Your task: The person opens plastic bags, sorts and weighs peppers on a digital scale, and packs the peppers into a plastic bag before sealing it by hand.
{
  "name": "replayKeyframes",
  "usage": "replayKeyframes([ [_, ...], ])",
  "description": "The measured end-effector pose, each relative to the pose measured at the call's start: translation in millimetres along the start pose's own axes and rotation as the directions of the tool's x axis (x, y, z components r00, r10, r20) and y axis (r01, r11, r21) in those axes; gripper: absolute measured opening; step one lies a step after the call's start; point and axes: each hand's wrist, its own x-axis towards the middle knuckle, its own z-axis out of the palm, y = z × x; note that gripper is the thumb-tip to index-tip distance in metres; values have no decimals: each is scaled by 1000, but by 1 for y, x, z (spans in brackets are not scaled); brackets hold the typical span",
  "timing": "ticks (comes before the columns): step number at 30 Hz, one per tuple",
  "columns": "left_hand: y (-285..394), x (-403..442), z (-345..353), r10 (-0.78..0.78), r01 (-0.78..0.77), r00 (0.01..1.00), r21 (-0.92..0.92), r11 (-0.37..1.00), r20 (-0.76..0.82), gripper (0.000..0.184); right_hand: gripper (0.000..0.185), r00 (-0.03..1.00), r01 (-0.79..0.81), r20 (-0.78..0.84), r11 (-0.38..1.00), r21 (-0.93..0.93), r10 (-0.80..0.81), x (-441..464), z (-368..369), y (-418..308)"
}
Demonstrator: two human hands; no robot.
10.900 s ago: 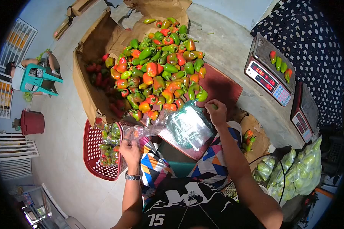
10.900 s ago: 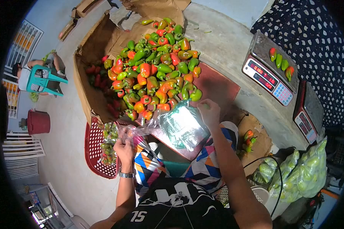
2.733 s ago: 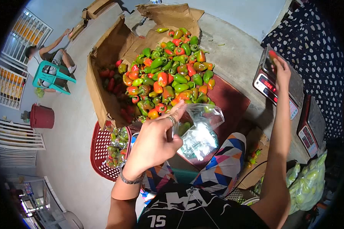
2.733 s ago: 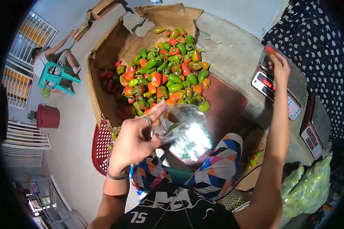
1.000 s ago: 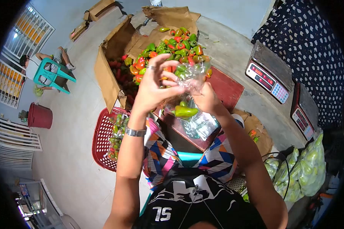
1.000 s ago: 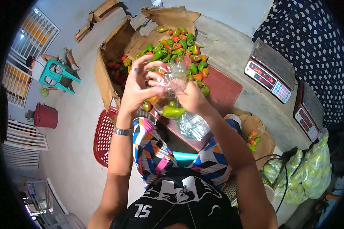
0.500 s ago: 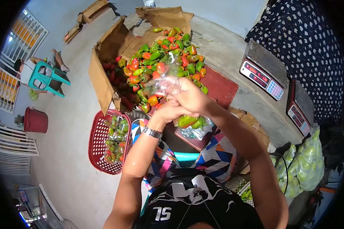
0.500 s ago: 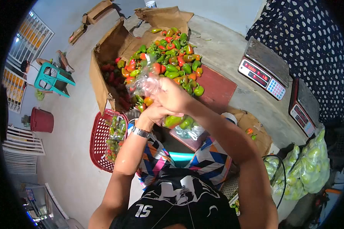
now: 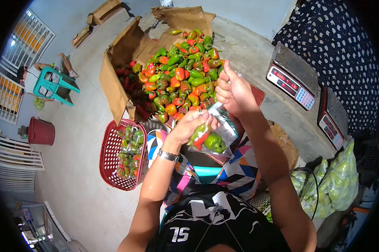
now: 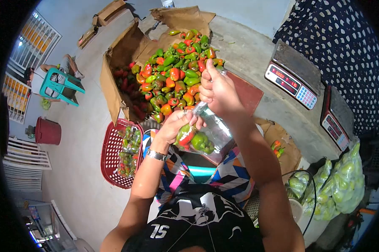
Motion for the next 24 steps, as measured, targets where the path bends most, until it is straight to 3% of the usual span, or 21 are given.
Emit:
replayKeyframes([
  [1, -2, -2, -1, 2, -1, 1000, -69, 998, 12, 33, 40, 958, 256, -59, 928, -271, -282, 5, -3, 2],
  [2, -3, -5, -2, 5, -2, 1000, -138, 990, 22, 33, 35, 838, 447, -35, 722, -527, -544, 13, -6, 5],
  [3, -3, -9, -3, -3, 6, 1000, -141, 990, 24, 32, 31, 660, 545, 66, 417, -727, -748, 17, -7, 7],
  [6, 5, -20, 6, -35, 28, 992, -60, 998, -119, 32, 21, 485, 444, 483, -270, -854, -729, -23, 23, -15],
  [7, -1, -20, -2, -6, 1, 998, -71, 997, -59, 24, 26, 539, 561, 658, -358, -746, -526, -36, 28, -11],
  [8, -6, -25, -8, -49, 37, 994, -121, 992, -99, 22, 33, 557, 627, 782, -476, -617, -280, -44, 29, -4],
  [10, -8, -31, -12, -140, 101, 976, -223, 969, -167, 22, 50, 532, 740, 847, -499, -451, 23, -51, 28, 16],
  [11, -7, -29, -13, -100, 82, 994, -283, 956, -50, 29, 55, 523, 730, 847, -563, -388, 94, -53, 22, 21],
  [13, 1, -26, -8, -165, 146, 983, -193, 970, -86, 31, 66, 506, 703, 830, -669, -239, 234, -54, 13, 24],
  [15, 14, -28, 8, -251, 238, 950, -92, 967, -184, 26, 70, 449, 719, 870, -661, -217, 202, -55, 14, 24],
  [16, 12, -27, 3, -256, 244, 958, -101, 965, -130, 22, 72, 421, 725, 887, -658, -204, 189, -56, 15, 22],
  [18, 14, -24, -11, -268, 265, 963, -118, 957, -17, 17, 59, 693, 640, 699, -599, -482, 178, -56, 5, 24],
  [19, 21, -23, -16, -326, 324, 944, -47, 945, -44, 22, 52, 801, 559, 572, -565, -606, 179, -56, 1, 24],
  [22, 42, -21, -13, -292, 295, 955, 275, 915, -53, 30, 47, 742, 663, 626, -403, -631, 240, -51, -3, 2],
  [23, 48, -22, -12, -358, 359, 931, 339, 870, -67, 33, 29, 727, 680, 645, -376, -630, 235, -51, -3, -1],
  [24, 48, -24, -12, -284, 282, 957, 401, 872, -56, 32, 26, 731, 676, 636, -392, -624, 249, -49, -6, -4],
])
